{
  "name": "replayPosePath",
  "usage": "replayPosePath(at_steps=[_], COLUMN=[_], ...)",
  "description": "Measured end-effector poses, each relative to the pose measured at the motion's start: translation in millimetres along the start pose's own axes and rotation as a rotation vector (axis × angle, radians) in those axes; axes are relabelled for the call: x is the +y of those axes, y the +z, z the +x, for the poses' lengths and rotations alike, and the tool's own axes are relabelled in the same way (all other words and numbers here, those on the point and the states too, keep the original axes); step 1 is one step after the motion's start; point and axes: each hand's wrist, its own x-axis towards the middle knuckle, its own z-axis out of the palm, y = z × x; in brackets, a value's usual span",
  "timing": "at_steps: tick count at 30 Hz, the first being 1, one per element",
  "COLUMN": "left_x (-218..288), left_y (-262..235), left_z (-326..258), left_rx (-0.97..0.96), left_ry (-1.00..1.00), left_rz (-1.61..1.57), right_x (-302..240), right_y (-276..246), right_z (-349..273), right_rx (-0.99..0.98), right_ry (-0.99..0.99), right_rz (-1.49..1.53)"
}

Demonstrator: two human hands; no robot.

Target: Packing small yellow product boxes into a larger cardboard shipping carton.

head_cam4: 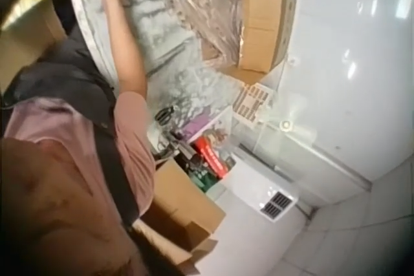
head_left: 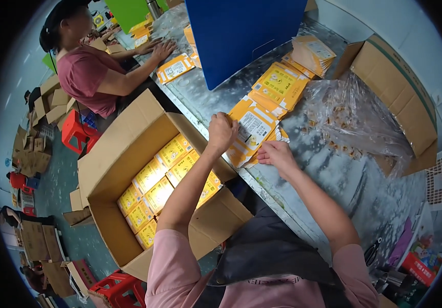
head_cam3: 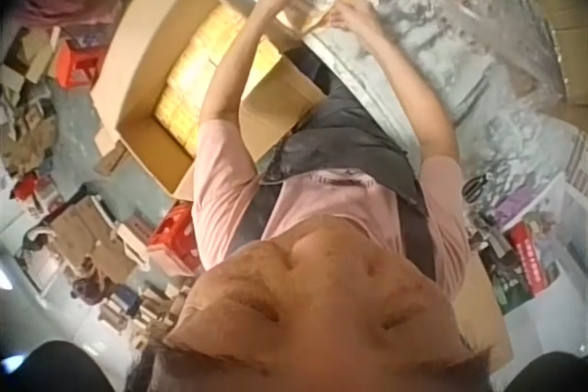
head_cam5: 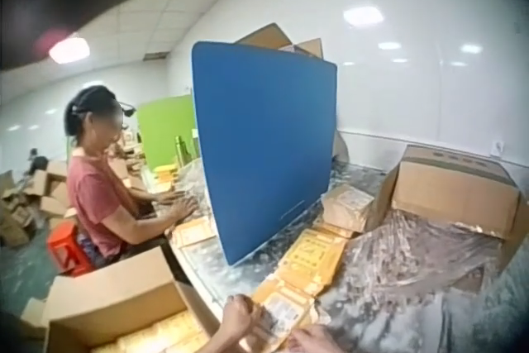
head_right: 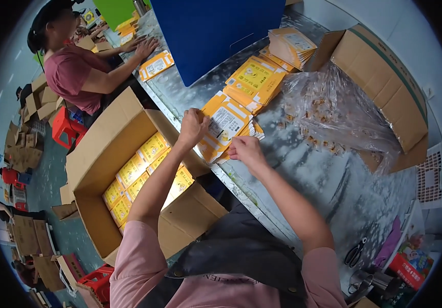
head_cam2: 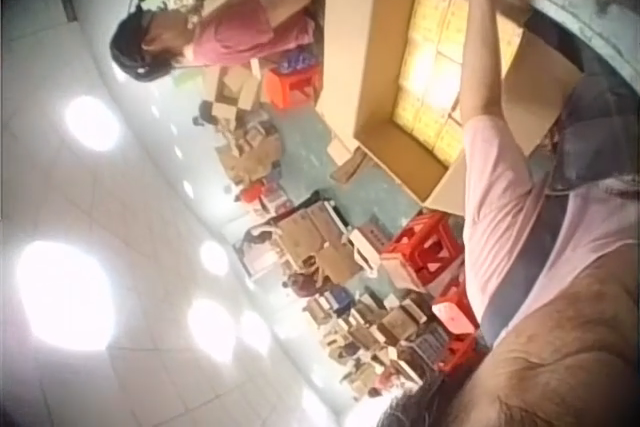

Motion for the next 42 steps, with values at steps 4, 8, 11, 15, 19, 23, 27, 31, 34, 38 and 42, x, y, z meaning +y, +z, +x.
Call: replayPosePath(at_steps=[4,8,11,15,19,23,27,31,34,38,42], left_x=[38,57,62,73,80,69,95,129,167,174,189], left_y=[-27,-33,-18,-3,10,15,-16,6,11,26,28], left_z=[-13,-45,-67,-81,-75,-69,-88,-144,-170,-189,-199], left_rx=[0.057,0.065,0.085,0.082,-0.056,-0.097,-0.126,-0.12,-0.154,-0.211,-0.179], left_ry=[-0.09,-0.072,-0.001,0.271,0.173,0.009,-0.101,-0.04,-0.089,-0.234,-0.126], left_rz=[-0.323,-0.328,-0.254,0.193,0.33,0.015,-0.321,-0.47,-0.473,-0.625,-0.597], right_x=[6,16,32,64,70,75,74,49,51,57,77], right_y=[-5,-15,-32,-57,-66,-83,-87,-78,-94,-120,-134], right_z=[-3,-15,-23,-23,-23,-39,-79,-132,-150,-172,-183], right_rx=[0.044,0.216,0.321,0.27,0.191,0.236,0.476,0.322,0.33,0.293,0.313], right_ry=[-0.073,-0.252,-0.302,-0.185,-0.208,-0.211,-0.253,-0.109,-0.393,-0.58,-0.509], right_rz=[0.104,0.167,0.135,0.254,0.36,0.436,0.206,0.206,0.165,0.048,0.078])
